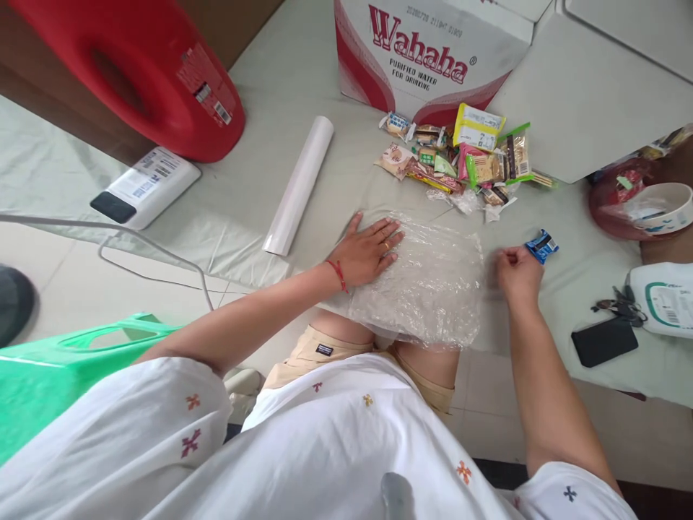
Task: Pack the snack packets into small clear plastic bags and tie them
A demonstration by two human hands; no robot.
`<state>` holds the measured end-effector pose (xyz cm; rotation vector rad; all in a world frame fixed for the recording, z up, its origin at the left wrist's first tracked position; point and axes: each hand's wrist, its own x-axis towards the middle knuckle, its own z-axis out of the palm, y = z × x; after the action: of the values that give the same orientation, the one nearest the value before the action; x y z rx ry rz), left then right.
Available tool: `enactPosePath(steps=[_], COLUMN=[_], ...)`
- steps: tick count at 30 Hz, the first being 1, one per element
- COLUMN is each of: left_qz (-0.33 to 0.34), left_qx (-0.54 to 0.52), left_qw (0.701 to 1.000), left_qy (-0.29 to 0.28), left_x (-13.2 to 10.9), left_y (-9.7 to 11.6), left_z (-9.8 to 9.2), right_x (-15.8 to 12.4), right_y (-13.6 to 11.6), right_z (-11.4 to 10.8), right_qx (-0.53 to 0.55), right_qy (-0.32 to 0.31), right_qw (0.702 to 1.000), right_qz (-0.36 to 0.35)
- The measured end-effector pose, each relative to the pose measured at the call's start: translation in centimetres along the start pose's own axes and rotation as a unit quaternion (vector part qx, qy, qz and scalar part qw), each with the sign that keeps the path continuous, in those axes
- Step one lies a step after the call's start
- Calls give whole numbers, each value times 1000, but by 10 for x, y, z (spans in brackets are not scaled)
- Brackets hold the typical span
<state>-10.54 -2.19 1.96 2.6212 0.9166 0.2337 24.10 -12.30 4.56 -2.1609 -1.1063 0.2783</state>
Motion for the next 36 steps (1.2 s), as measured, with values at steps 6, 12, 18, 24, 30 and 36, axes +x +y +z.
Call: enactPosePath(steps=[6,12,18,24,30,36], left_qz=[1,-1,-2,4,-4,-7], left_qx=[11,17,9,7,-4,-18], left_qw=[1000,1000,1000,1000,1000,1000], left_qy=[-2,-4,8,4,2,7], left_x=[1,1,1,1,1,-1], left_y=[0,1,1,0,1,3], left_z=[-2,-3,-1,-1,-3,-7], right_x=[55,97,126,119,83,-21], right_y=[-81,-145,-156,-163,-181,-138], right_z=[44,116,115,106,56,6], right_qx=[-152,-220,-345,-336,-203,129], right_qy=[-62,-145,-200,-185,-100,-248], right_qw=[953,912,874,879,955,954], right_qz=[-255,-314,-278,-282,-192,104])
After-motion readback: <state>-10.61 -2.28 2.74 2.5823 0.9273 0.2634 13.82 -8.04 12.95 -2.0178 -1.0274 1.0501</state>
